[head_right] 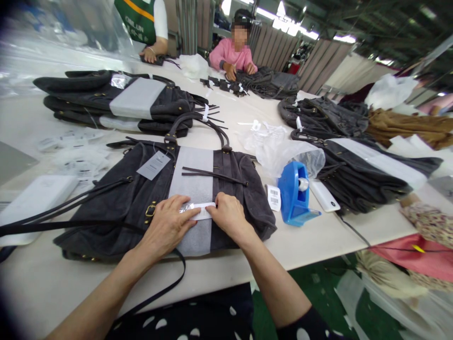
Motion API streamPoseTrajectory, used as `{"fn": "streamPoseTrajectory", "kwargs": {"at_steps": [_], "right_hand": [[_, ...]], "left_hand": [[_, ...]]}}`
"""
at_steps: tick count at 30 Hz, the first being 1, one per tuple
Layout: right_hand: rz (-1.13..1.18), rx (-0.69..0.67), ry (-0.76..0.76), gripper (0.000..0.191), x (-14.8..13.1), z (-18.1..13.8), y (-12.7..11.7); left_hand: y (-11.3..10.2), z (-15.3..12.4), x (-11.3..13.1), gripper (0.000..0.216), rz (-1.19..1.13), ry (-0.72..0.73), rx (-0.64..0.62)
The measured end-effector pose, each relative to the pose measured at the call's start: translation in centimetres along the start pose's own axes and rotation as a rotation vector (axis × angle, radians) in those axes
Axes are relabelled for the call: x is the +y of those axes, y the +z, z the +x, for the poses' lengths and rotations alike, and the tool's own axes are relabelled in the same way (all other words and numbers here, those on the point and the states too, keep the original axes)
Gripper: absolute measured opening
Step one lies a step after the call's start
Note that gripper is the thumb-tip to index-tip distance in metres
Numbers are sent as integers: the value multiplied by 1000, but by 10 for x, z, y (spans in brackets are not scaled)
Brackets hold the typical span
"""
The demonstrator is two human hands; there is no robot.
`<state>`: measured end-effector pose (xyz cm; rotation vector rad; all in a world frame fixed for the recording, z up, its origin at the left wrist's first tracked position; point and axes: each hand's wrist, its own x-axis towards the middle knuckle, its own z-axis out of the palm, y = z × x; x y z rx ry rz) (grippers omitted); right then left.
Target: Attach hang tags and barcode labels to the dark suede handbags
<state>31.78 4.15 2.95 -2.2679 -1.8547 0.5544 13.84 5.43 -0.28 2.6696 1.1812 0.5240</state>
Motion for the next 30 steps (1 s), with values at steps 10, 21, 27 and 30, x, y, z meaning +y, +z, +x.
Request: {"fn": "streamPoseTrajectory", "kwargs": {"at_steps": [10, 21, 27, 30], "right_hand": [[518, 32, -25, 22, 9, 0, 10], [897, -57, 28, 26, 2, -5, 13], [1047, -130, 46, 31, -1, -10, 1], [1020, -134, -17, 29, 0, -12, 2]], "left_hand": [[-1, 0, 1, 52, -47, -12, 34], [1, -2, 1, 64, -15, 29, 71], [-3, -3, 1, 67, -4, 69, 88], [-5, -3, 1, 67, -11, 77, 94]]}}
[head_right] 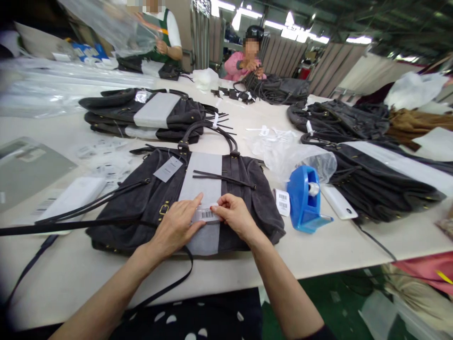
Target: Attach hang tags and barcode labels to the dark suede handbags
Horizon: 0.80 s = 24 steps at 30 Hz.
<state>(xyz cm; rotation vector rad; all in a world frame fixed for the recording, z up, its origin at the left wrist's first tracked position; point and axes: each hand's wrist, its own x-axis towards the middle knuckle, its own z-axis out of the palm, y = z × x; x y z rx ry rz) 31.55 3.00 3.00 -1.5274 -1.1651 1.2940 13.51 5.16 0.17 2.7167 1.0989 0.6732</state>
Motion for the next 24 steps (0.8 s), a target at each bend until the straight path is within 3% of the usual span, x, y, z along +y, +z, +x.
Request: {"fn": "streamPoseTrajectory", "kwargs": {"at_steps": [4, 7, 13, 18, 24], "right_hand": [[-247, 77, -155, 25, 9, 0, 5], [-335, 84, -176, 23, 15, -1, 7], [-2, 6, -79, 28, 7, -5, 2], [139, -26, -42, 25, -4, -12, -4], [158, -5, -18, 23, -6, -16, -7]], "left_hand": [[2, 1, 2, 64, -54, 2, 9], [-3, 4, 5, 61, -201, -63, -43], [-32, 17, 4, 51, -697, -346, -166], [-41, 23, 0, 38, -696, -436, -213], [-42, 23, 3, 25, -652, -407, -302]]}}
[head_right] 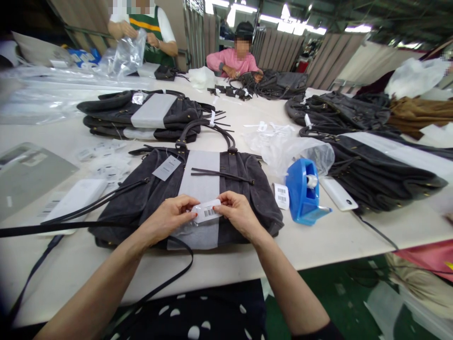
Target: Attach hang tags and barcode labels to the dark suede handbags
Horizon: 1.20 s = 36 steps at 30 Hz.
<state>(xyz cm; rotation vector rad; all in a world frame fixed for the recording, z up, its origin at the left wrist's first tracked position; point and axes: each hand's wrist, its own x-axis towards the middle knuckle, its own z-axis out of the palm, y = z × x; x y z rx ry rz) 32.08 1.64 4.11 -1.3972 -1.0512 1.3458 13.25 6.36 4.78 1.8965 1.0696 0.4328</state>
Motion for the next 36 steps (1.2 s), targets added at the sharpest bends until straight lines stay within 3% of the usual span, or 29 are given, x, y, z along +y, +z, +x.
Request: {"fn": "streamPoseTrajectory", "kwargs": {"at_steps": [4, 10, 15, 23, 28, 36], "right_hand": [[17, -2, -1, 22, 0, -2, -3], [-19, -40, 13, 20, -5, -6, -3], [-30, -50, 21, 25, -4, -8, 0], [-126, 87, -48, 37, 9, -6, -6], [-96, 170, -82, 40, 6, -10, 0], [-122, 93, -115, 40, 6, -15, 1]], "left_hand": [[-2, -1, 2, 22, -8, -12, -28], [0, -1, 4, 25, -196, -39, -93], [3, 1, 7, 23, -191, -49, -73], [-6, 4, 13, 18, 118, 17, -24], [-7, 0, 31, 22, 310, 35, 48], [5, 4, 47, 18, 342, 111, 17]]}}
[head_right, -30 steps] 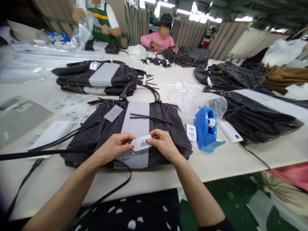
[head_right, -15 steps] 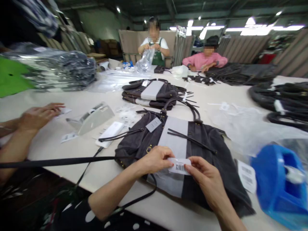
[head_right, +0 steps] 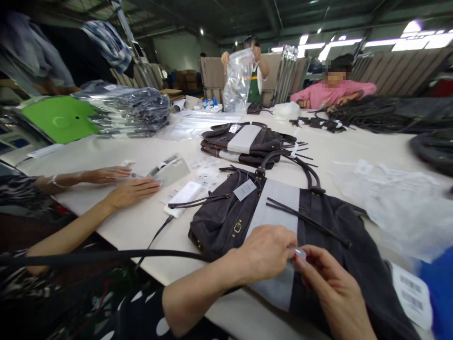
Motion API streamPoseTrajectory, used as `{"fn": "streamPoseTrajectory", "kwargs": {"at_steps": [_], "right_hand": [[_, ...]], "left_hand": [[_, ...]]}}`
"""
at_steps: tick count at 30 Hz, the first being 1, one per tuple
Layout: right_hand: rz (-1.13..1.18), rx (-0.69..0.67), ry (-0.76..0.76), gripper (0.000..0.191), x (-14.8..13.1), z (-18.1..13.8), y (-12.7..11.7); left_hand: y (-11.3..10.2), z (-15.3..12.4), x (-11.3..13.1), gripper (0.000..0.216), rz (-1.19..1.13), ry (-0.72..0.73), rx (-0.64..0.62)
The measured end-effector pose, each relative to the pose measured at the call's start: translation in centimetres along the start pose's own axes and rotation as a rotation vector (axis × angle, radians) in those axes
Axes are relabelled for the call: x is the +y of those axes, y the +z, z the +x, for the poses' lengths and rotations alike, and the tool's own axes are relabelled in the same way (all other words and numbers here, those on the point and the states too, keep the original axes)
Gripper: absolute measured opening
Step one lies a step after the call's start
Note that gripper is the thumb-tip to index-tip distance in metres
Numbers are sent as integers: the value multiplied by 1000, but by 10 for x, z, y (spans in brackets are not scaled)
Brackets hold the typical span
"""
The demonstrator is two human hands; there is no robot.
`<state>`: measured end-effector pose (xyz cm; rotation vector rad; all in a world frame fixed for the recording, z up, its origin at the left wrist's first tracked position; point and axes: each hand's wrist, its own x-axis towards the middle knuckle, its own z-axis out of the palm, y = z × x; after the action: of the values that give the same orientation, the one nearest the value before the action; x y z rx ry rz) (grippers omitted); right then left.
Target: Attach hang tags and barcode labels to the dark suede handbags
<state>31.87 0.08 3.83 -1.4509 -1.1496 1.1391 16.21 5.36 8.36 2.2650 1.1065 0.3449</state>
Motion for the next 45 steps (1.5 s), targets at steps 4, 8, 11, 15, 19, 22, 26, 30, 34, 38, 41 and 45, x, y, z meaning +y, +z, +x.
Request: {"fn": "streamPoseTrajectory", "kwargs": {"at_steps": [4, 8, 11, 15, 19, 22, 26, 30, 34, 38, 41, 45], "right_hand": [[55, -78, -30, 40, -4, -5, 0], [69, -132, -10, 34, -13, -8, 3], [94, -109, 9, 30, -16, -9, 1], [157, -10, 14, 27, -12, -10, -5], [302, 40, 9, 26, -6, -10, -2], [403, 114, -18, 25, -4, -11, 6], [569, 278, -42, 28, -3, -14, 21], [637, 281, -20, 29, 0, -20, 37], [579, 236, -18, 26, 7, -25, 46], [436, 193, -32, 24, 14, -28, 49], [385, 185, -28, 25, 16, -30, 51], [443, 172, 20, 26, 16, -30, 52]], "left_hand": [[-1, -2, 5, 15, -85, -34, 32], [-4, 0, 5, 14, -184, -32, 32], [-10, -1, -3, 17, -283, -38, 60], [-19, -10, -21, 33, -419, -160, 129], [-9, -16, -26, 49, -848, -339, 114], [9, -16, -19, 59, -1215, -431, 321], [30, -15, -7, 66, -1496, -540, 495], [46, -14, 2, 38, -1617, -513, 324], [51, -11, 4, 28, -1506, -454, 513], [52, -11, 4, 26, -1505, -448, 517], [56, -11, 6, 28, -1524, -457, 490], [64, -14, 6, 27, -1454, -462, 513]]}}
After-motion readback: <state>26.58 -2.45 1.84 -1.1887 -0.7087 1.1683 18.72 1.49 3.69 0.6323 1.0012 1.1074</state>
